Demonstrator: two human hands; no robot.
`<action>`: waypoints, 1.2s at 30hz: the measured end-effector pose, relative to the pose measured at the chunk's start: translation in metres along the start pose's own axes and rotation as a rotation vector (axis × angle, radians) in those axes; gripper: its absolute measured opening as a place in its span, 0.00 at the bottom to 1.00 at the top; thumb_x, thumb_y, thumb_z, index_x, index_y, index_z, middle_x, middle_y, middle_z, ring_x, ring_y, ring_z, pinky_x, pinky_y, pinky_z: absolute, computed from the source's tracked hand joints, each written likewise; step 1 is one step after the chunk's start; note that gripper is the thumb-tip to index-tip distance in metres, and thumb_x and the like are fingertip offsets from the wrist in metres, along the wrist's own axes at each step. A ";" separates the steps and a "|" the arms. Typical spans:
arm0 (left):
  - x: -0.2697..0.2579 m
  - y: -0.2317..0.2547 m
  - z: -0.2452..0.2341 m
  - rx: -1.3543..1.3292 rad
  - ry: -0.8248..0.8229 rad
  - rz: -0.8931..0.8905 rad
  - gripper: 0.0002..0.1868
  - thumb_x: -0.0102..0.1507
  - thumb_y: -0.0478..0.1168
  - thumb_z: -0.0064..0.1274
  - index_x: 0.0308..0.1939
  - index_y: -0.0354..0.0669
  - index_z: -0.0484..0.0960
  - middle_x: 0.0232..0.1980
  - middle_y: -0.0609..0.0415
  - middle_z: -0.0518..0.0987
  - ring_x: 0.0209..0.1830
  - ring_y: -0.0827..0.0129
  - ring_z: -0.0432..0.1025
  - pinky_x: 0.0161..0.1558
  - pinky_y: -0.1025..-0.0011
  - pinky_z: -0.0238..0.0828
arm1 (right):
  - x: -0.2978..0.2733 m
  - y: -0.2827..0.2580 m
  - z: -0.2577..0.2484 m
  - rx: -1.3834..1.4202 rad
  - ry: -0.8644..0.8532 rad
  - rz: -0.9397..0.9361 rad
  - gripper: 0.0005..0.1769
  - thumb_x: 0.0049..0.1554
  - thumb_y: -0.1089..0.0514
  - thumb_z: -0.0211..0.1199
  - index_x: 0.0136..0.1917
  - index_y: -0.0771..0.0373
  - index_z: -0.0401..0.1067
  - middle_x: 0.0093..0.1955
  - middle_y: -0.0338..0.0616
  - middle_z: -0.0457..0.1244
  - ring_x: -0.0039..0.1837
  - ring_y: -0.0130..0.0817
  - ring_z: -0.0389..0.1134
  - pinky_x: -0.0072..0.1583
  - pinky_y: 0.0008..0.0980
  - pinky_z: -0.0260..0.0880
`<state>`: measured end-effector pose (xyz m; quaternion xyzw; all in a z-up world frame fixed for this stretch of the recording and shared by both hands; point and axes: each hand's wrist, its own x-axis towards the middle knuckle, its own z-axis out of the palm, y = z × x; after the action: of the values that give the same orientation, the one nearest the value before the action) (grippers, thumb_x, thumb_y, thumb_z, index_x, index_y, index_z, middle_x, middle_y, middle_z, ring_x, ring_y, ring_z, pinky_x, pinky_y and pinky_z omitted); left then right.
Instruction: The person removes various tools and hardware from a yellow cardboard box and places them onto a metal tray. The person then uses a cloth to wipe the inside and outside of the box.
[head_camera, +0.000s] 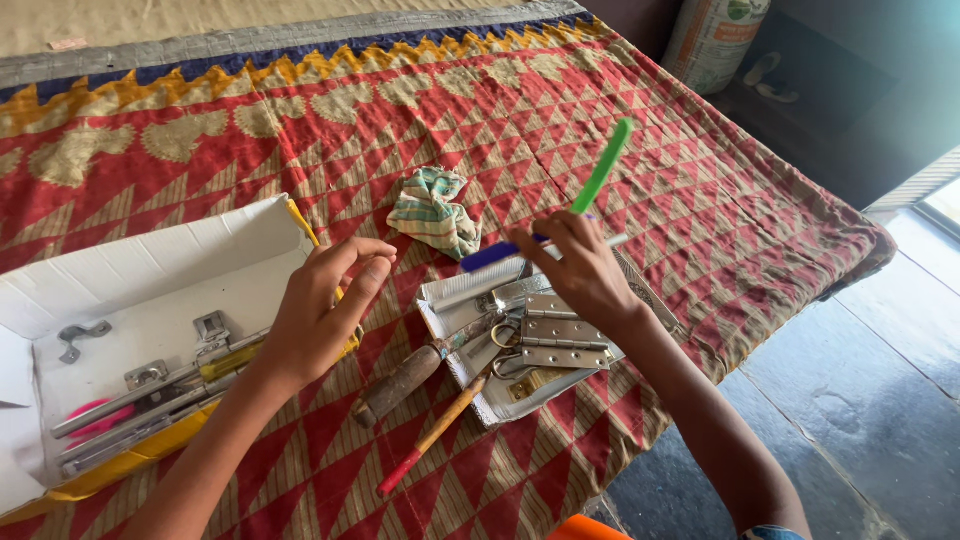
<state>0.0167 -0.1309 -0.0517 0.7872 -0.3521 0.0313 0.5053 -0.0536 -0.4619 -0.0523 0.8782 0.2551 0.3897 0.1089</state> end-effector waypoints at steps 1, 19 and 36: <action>0.000 0.000 0.000 -0.007 0.006 0.022 0.26 0.70 0.58 0.40 0.56 0.42 0.81 0.43 0.50 0.83 0.45 0.63 0.75 0.50 0.63 0.70 | -0.001 0.003 0.002 0.000 0.021 0.041 0.15 0.61 0.64 0.67 0.62 0.61 0.77 0.56 0.44 0.66 0.63 0.38 0.64 0.60 0.38 0.73; 0.006 -0.006 0.018 -0.022 -0.083 0.044 0.26 0.67 0.61 0.46 0.57 0.46 0.80 0.46 0.52 0.82 0.44 0.66 0.75 0.47 0.65 0.77 | -0.009 -0.023 0.007 0.118 0.121 0.176 0.14 0.58 0.62 0.71 0.58 0.63 0.78 0.53 0.46 0.66 0.60 0.42 0.66 0.59 0.41 0.74; 0.001 -0.002 0.048 0.232 -0.071 0.271 0.19 0.65 0.46 0.57 0.55 0.39 0.80 0.51 0.51 0.82 0.55 0.56 0.70 0.58 0.57 0.68 | -0.068 0.030 0.035 0.473 -0.245 0.315 0.11 0.56 0.65 0.65 0.53 0.66 0.81 0.52 0.46 0.70 0.59 0.43 0.66 0.61 0.43 0.70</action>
<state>0.0041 -0.1702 -0.0762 0.7862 -0.4666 0.1116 0.3894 -0.0556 -0.5234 -0.1071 0.9483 0.1844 0.2229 -0.1304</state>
